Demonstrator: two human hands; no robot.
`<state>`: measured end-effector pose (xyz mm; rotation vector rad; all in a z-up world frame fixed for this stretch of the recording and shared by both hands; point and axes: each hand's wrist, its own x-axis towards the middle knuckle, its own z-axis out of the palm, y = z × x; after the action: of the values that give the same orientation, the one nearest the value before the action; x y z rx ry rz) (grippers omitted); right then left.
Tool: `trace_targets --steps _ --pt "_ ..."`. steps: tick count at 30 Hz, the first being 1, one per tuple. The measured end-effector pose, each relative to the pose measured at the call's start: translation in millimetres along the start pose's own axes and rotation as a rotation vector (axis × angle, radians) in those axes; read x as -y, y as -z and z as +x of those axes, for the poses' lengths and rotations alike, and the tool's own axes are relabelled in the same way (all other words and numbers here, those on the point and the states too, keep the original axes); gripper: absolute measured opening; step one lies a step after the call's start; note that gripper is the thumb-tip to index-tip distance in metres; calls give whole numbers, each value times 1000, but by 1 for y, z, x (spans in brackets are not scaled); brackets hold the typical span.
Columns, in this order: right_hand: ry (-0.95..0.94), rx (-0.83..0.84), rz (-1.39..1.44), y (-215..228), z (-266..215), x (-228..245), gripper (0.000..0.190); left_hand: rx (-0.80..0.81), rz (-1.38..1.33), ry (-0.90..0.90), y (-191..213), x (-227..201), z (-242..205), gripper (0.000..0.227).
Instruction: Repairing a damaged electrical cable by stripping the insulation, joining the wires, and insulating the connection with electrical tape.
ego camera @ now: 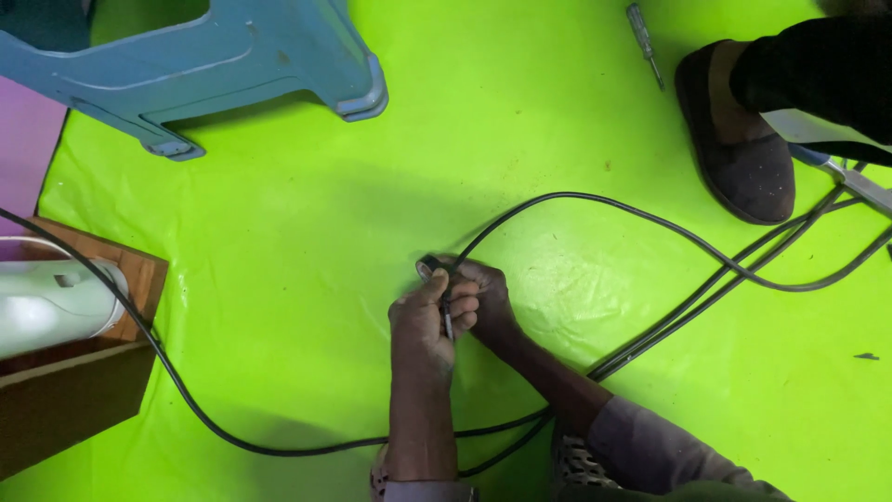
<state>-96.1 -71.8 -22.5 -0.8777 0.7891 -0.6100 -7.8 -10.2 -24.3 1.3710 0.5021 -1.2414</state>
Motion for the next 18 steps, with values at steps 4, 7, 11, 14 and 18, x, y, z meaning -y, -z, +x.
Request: trace_targets --steps 4,7,11,14,18 --pt "-58 14 67 31 15 -53 33 25 -99 -44 3 18 14 28" --pt "36 96 91 55 22 -73 41 55 -155 -62 6 24 22 41" --pt "46 -108 -126 65 4 -10 27 151 -170 -108 6 28 16 44" --pt "106 -141 -287 69 24 24 18 199 -186 -119 11 28 12 39" --pt "-263 68 -718 53 70 67 42 245 -158 -128 5 33 16 42"
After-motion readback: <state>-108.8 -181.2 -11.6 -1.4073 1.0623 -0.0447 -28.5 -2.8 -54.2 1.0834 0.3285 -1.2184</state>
